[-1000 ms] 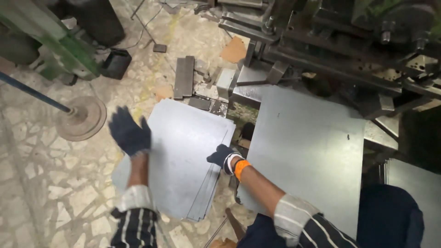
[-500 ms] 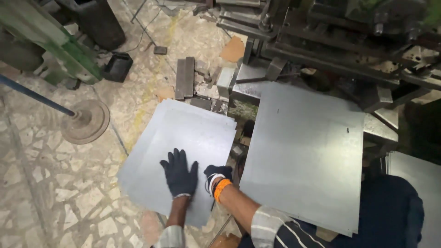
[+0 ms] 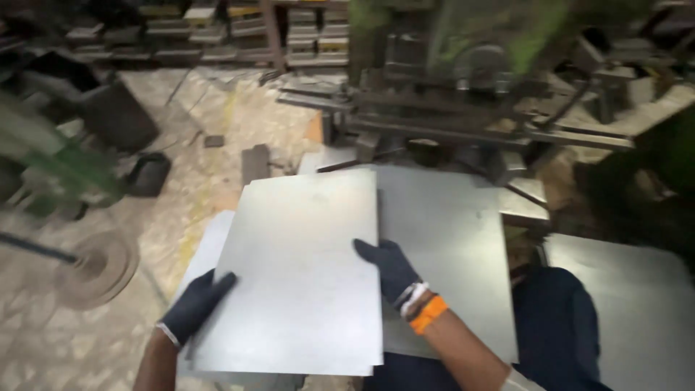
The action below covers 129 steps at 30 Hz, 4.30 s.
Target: Feeding metal sheets into a stamping machine and stacking the processed parts.
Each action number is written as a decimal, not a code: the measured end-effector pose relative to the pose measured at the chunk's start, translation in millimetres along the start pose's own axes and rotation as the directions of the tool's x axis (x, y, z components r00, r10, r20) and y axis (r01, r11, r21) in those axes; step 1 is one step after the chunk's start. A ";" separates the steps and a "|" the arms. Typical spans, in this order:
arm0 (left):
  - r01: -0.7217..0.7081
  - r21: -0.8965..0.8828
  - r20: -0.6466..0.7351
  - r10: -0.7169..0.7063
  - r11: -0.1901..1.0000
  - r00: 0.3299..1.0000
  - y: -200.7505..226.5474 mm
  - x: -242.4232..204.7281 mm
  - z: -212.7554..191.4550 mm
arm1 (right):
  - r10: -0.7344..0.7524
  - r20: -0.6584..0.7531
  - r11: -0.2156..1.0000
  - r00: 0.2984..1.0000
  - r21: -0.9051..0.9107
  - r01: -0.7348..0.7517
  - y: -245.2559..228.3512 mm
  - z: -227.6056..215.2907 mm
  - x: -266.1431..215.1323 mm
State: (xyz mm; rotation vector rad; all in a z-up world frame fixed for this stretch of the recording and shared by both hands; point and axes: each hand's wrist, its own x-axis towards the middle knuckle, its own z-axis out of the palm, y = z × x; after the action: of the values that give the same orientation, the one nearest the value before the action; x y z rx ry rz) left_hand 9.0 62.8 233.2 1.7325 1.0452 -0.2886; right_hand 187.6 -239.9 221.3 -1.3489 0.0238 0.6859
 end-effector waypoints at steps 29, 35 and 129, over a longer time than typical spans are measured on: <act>-0.275 -0.693 0.080 0.451 0.666 0.889 210.7 185.3 215.5 | -0.242 -0.440 0.969 0.865 -0.061 0.240 -118.2 -246.8 106.6; -0.346 -0.549 0.016 0.424 0.761 0.905 228.1 162.2 211.3 | -0.214 -0.438 0.969 0.873 0.016 0.245 -117.8 -250.4 126.7; -0.211 0.836 -0.496 0.862 0.507 0.105 -23.5 188.3 104.5 | 0.222 0.479 -0.119 0.849 -0.851 0.511 124.4 86.1 100.9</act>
State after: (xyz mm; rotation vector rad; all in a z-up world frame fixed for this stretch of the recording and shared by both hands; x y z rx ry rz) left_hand 131.8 69.9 54.9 2.8778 0.8338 1.2446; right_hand 179.6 -111.2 93.1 -2.5759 -1.4617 0.8170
